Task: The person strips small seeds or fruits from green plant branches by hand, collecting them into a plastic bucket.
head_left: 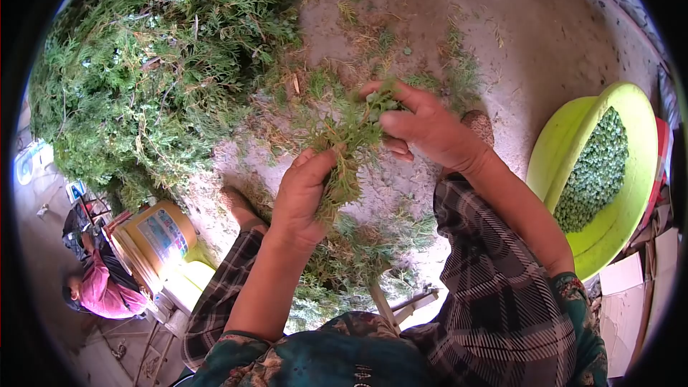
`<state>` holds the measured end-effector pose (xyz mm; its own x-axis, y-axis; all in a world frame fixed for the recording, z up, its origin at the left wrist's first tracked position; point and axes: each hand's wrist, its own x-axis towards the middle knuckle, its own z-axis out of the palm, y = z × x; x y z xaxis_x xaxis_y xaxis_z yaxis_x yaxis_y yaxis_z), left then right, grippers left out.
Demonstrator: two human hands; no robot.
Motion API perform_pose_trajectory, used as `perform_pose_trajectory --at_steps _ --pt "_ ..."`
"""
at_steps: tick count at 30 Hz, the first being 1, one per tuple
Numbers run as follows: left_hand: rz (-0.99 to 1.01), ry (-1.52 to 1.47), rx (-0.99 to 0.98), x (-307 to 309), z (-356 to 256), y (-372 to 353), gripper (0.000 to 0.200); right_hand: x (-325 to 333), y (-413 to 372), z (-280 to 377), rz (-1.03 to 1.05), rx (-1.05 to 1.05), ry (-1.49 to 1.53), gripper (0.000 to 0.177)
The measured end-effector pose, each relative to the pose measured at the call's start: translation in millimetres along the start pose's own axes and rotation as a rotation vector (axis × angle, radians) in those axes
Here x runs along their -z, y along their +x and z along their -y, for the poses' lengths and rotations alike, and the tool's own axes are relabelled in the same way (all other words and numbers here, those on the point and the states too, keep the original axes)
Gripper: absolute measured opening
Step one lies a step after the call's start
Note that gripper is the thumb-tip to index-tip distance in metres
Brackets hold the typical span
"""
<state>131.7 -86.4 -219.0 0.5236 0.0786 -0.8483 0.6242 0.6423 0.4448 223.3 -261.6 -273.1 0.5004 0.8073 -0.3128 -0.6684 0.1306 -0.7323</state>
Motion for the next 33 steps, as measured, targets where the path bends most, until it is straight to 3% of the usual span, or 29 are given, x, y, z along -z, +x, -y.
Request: perform_pose_trajectory --at_steps 4,6,7,10,12,15,21,27,30,33 --pt "0.062 0.114 -0.006 -5 -2 -6 0.015 5 5 -14 -0.126 0.011 -0.276 0.027" --pt "-0.067 0.112 0.061 -6 6 -4 0.016 24 16 -45 -0.193 0.645 -0.954 0.020" --pt "-0.064 0.114 0.059 -4 4 -6 0.016 32 16 -41 -0.196 0.647 -0.956 0.020" --pt "-0.054 0.069 0.081 9 -1 -13 0.011 68 -7 -25 -0.269 0.300 -0.111 0.015" --pt "0.077 -0.160 0.118 17 -1 -10 0.007 78 -15 -12 -0.290 0.054 0.440 0.011" --pt "0.103 -0.232 0.146 10 1 -5 0.008 60 -9 -6 -0.104 0.081 0.624 0.015" --pt "0.152 -0.195 0.135 5 1 -5 0.006 19 -1 -12 -0.058 -0.111 0.308 0.032" --pt "0.112 0.053 0.022 -2 0 -7 0.008 2 1 -17 0.094 -0.121 0.464 0.038" --pt "0.016 0.157 -0.038 -4 -1 -7 0.008 2 -1 -12 0.049 -0.095 0.453 0.040" --pt "0.060 0.165 -0.061 -3 -2 -8 0.011 -2 -1 -7 0.037 -0.053 0.382 0.038"
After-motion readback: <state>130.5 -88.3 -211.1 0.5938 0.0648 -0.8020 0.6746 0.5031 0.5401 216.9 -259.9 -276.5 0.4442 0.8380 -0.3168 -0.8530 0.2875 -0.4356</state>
